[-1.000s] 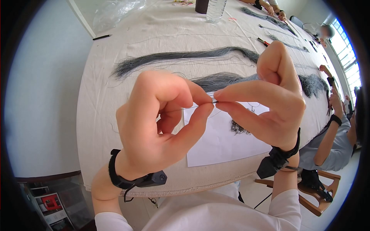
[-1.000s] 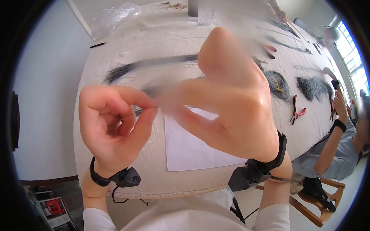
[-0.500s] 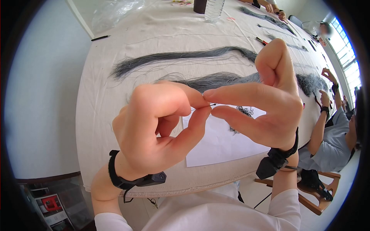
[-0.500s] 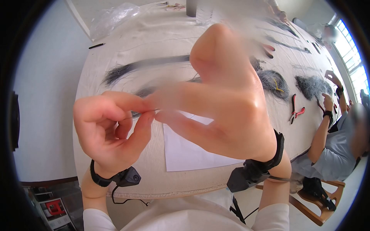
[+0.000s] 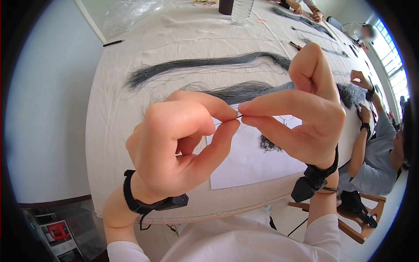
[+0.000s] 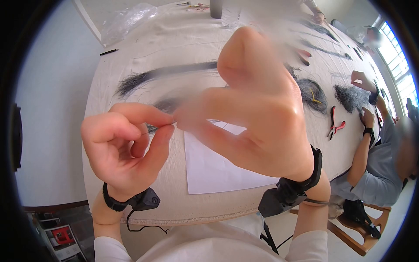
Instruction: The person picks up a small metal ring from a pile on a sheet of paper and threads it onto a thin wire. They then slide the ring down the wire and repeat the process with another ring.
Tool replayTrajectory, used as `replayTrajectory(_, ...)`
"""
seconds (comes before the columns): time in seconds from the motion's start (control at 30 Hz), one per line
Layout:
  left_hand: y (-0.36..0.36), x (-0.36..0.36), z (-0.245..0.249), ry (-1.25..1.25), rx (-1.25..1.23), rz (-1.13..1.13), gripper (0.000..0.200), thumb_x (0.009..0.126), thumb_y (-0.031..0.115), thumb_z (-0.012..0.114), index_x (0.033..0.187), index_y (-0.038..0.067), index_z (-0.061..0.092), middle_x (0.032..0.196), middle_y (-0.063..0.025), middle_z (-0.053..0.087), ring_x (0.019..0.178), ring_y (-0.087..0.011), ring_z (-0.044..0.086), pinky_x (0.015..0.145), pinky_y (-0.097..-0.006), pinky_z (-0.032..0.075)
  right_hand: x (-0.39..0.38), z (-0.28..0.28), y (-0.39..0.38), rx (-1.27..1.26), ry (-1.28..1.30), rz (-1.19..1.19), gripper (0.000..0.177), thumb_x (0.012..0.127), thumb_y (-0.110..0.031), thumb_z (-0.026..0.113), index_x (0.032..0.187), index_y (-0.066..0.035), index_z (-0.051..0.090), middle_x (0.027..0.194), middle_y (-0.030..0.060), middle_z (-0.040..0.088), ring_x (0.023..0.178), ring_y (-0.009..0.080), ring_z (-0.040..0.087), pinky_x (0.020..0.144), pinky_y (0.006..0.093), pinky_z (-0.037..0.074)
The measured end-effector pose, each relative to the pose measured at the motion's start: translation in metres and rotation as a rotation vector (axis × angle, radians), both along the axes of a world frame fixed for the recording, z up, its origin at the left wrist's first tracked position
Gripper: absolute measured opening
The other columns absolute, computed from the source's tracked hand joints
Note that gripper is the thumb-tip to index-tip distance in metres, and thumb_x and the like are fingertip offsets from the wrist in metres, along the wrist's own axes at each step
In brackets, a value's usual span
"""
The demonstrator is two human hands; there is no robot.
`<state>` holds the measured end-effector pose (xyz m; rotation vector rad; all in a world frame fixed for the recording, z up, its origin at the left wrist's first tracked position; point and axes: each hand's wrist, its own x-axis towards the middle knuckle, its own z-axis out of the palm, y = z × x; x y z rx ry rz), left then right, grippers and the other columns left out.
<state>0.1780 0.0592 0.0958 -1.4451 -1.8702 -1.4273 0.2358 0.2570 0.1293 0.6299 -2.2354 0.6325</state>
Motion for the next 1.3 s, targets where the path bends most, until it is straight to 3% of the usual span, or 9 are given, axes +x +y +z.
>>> replayTrajectory(0.27,0.0001,0.0014,0.0001,-0.012,-0.013,-0.003,0.049,0.072,-0.013,0.071,0.098,0.009,0.037,0.093,-0.0186,0.065,0.047,-0.0006,0.031,0.044,-0.0137,0.029,-0.0001,-0.0001,-0.0005,0.008,0.020,-0.004,0.034,0.046,-0.011,0.081,0.079,-0.012,0.077,0.076,0.0000,0.027,0.068,0.0150,0.032,0.056,0.0254,0.022)
replayTrajectory(0.67,-0.0006,0.0041,-0.0005,-0.065,-0.025,0.039,0.046,0.075,-0.015,0.067,0.098,0.009,0.036,0.091,-0.0176,0.065,0.048,-0.0012,0.033,0.046,-0.0137,0.029,-0.0010,-0.0019,0.0000,0.038,0.061,-0.006,0.036,0.045,-0.014,0.082,0.081,-0.012,0.077,0.076,-0.0001,0.026,0.068,0.0148,0.032,0.056,0.0255,0.022)
replayTrajectory(1.3,-0.0002,0.0054,-0.0011,-0.036,-0.038,0.056,0.047,0.073,-0.015,0.068,0.098,0.008,0.037,0.091,-0.0168,0.066,0.049,-0.0014,0.035,0.046,-0.0135,0.031,-0.0013,-0.0033,-0.0034,0.050,0.072,0.000,0.034,0.044,-0.006,0.079,0.077,-0.009,0.075,0.075,0.0007,0.027,0.065,0.0141,0.033,0.053,0.0255,0.022)
